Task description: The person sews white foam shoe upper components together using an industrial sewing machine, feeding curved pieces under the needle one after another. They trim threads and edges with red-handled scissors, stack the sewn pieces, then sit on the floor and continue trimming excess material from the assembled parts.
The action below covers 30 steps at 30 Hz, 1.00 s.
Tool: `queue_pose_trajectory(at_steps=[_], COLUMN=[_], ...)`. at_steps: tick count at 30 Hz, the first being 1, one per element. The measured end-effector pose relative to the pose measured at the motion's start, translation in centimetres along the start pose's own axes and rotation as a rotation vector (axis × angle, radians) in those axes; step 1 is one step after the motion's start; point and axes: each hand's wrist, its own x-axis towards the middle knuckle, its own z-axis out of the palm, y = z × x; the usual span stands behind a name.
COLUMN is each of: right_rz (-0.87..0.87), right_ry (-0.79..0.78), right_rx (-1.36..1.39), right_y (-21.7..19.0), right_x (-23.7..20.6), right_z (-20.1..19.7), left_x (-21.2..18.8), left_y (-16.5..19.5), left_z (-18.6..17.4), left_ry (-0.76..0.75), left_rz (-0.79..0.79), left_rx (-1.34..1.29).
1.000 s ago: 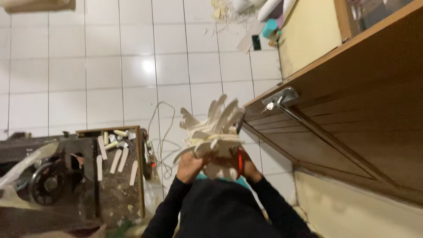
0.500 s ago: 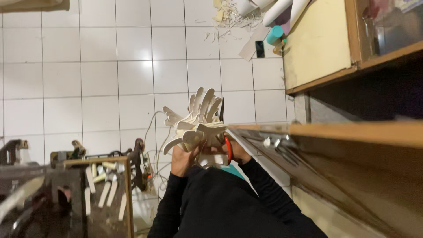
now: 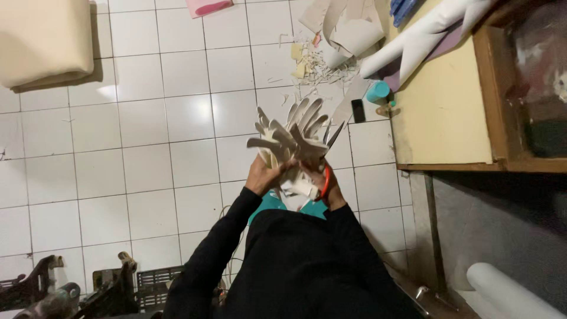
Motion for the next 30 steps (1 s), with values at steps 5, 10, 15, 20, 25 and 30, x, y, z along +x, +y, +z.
queue_pose_trajectory(at_steps=[5,10,15,20,25,30], right_rz=[-0.075,-0.049,-0.060,-0.208,-0.040,0.125], right_ry=[0.003,-0.133,-0.251,-0.387,-0.375,-0.422], right_rx=[-0.020,0.011,-0.180,-0.528,-0.684,-0.591], right_y=[-5.3,-6.4,-7.4,-9.0,-7.6,-0.6], right_x=[11.3,26.2,45.3,61.3,73.3,80.6], right_z=[-1.9,-6.6,-12.5,-17.3,-17.7,-13.7], left_x=[13.6,27.0,43.0,56.5,64.6,69.0], left_y=[0.8,-1.9,-5.9,-7.5,-11.7,-23.6], left_z=[-0.2,1.0,2.5,3.6,2.5,-0.1], left_ry=[0.044,0.059,0.111,0.237,0.349,0.433], left_rz=[-0.076,-0.047,0.022,0.022,-0.238,-0.245], left_rx=[-0.106,-0.269,-0.353,-0.750,-0.827,-0.742])
